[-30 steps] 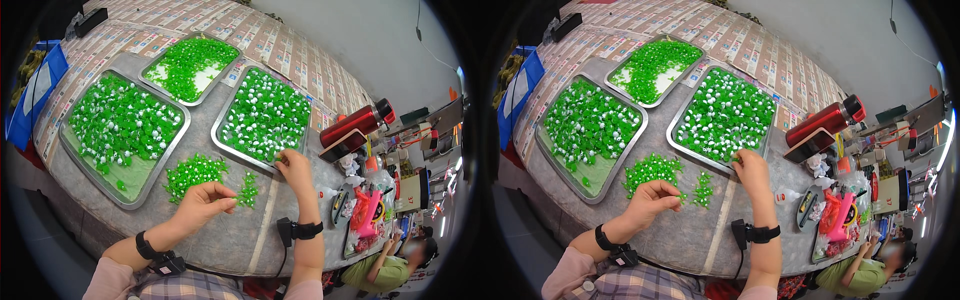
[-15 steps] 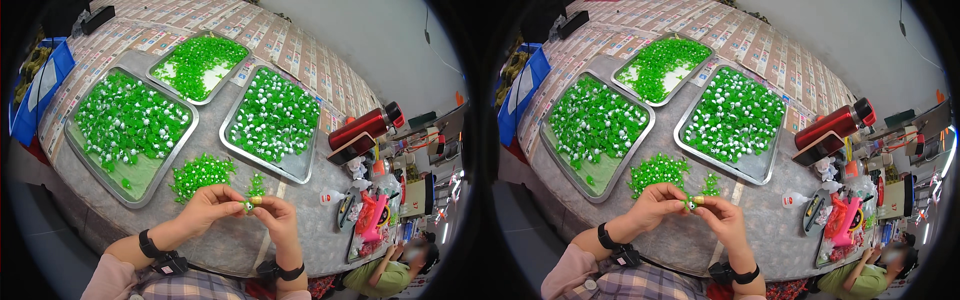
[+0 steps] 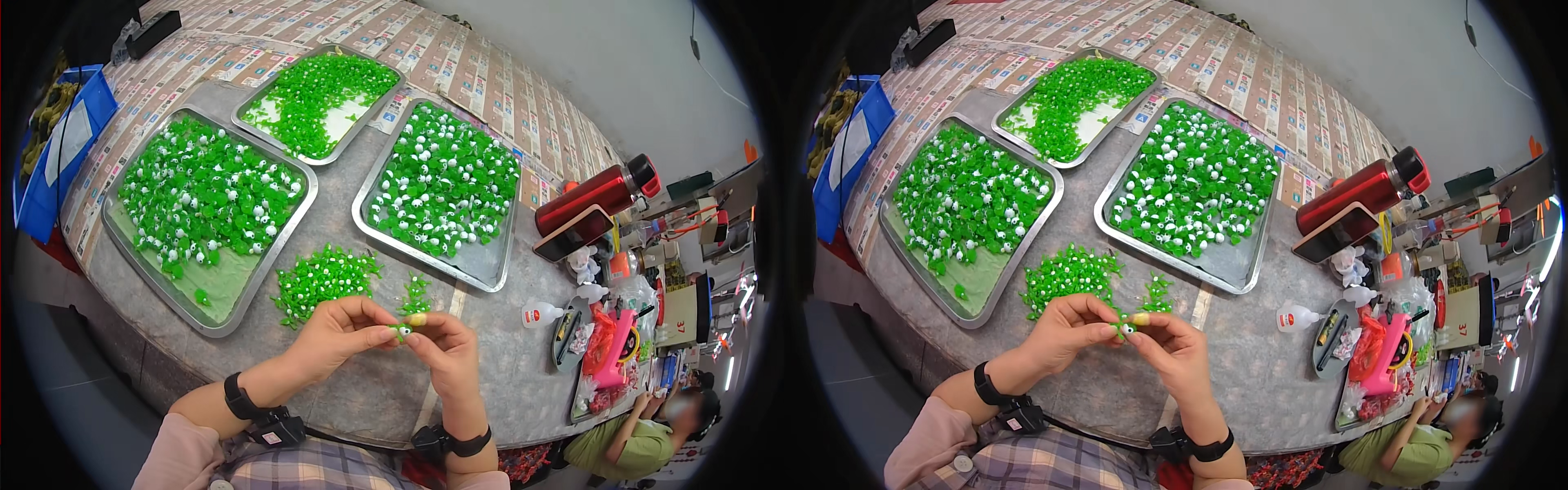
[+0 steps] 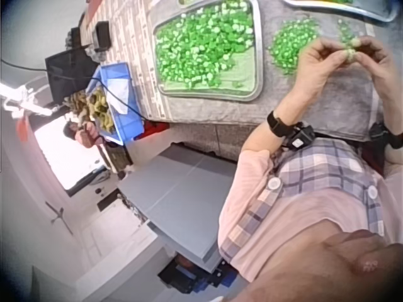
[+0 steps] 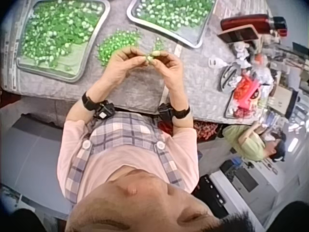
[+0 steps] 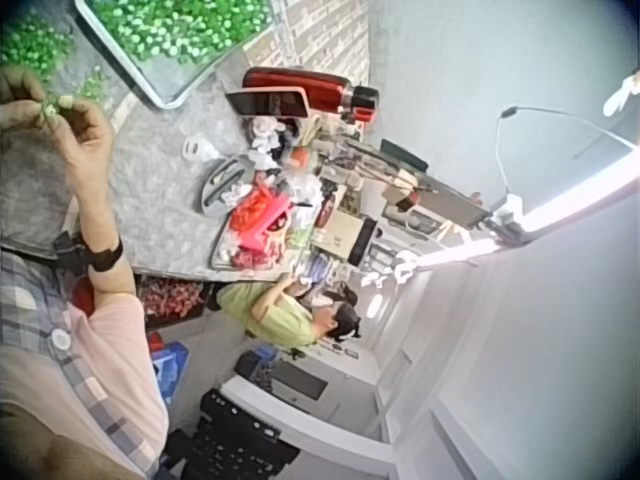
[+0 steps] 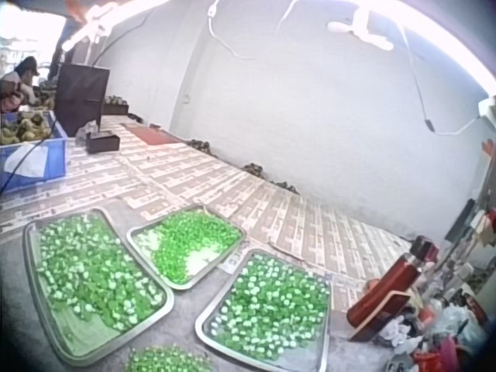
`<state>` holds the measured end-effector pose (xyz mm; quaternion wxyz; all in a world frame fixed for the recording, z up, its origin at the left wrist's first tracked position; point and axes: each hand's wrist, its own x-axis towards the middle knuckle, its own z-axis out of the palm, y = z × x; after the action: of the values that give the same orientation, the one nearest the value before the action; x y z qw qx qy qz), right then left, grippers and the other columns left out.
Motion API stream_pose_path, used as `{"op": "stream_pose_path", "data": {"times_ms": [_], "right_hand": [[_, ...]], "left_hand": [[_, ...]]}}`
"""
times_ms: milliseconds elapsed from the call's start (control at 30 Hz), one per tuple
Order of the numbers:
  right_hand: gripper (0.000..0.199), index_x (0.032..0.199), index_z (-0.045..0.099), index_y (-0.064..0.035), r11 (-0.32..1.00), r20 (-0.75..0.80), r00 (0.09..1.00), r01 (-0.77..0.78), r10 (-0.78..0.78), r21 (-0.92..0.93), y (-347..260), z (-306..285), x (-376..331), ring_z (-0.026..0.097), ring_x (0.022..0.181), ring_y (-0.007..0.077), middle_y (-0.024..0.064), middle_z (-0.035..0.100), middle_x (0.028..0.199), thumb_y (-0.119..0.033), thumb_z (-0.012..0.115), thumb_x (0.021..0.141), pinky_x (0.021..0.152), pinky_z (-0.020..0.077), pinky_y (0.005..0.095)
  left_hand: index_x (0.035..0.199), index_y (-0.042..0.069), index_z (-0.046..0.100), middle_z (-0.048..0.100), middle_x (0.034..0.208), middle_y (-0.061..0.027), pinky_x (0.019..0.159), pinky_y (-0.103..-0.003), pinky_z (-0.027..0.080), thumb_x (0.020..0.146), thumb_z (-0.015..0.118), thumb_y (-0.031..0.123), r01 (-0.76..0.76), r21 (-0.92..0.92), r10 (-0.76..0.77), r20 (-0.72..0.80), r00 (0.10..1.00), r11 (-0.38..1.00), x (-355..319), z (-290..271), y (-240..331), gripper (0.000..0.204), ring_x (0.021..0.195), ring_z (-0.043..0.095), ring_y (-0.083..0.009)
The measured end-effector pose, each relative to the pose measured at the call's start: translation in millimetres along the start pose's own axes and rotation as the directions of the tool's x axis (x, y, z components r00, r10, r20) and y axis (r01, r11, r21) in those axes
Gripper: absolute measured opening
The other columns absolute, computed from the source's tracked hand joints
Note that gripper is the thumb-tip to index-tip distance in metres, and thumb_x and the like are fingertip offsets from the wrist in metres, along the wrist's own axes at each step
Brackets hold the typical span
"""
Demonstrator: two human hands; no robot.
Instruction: Assembling small green and white plastic parts, likely for toys or artificial plants, using a glue bottle.
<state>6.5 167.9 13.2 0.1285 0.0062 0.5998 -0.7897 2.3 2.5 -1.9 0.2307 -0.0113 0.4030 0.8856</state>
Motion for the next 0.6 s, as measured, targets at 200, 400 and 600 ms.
{"op": "stream_pose_path", "data": {"times_ms": [200, 400, 600], "right_hand": [[0.015, 0.086, 0.054, 0.0015, 0.996, -0.056, 0.995, 0.079, -0.078, 0.028, -8.1, -0.6, -1.9, 0.056, 0.078, 0.0121, 0.0094, 0.059, 0.085, 0.006, 0.056, 0.071, 0.065, 0.044, 0.0193], [0.016, 0.087, 0.054, 0.0013, 0.996, -0.044, 0.995, 0.086, -0.085, 0.014, -6.2, 2.0, -3.5, 0.056, 0.077, 0.0108, 0.0088, 0.059, 0.085, 0.005, 0.056, 0.072, 0.063, 0.043, 0.018], [0.016, 0.088, 0.053, 0.0015, 0.992, -0.029, 0.993, 0.116, -0.117, -0.046, -2.1, 3.8, -2.3, 0.056, 0.078, 0.011, 0.0084, 0.058, 0.086, 0.004, 0.057, 0.072, 0.064, 0.0433, 0.0182]], "left_hand": [[0.088, -0.002, 0.053, 0.058, 0.083, -0.0066, 0.069, -0.021, 0.046, 0.077, 0.055, 0.004, -0.04, 0.089, 0.043, -0.034, 0.999, 0.995, -0.2, 1.4, 0.4, 0.013, 0.076, 0.055, -0.0103], [0.088, -0.002, 0.054, 0.058, 0.082, -0.0066, 0.068, -0.02, 0.046, 0.076, 0.055, 0.004, -0.05, 0.147, 0.057, -0.045, 0.997, 0.988, -0.3, 0.7, -0.6, 0.014, 0.076, 0.055, -0.0097], [0.086, -0.001, 0.056, 0.058, 0.081, -0.0052, 0.065, -0.02, 0.046, 0.075, 0.056, 0.004, -0.07, 0.203, 0.084, -0.065, 0.994, 0.977, -1.4, 2.5, -1.4, 0.012, 0.075, 0.055, -0.0087]]}}
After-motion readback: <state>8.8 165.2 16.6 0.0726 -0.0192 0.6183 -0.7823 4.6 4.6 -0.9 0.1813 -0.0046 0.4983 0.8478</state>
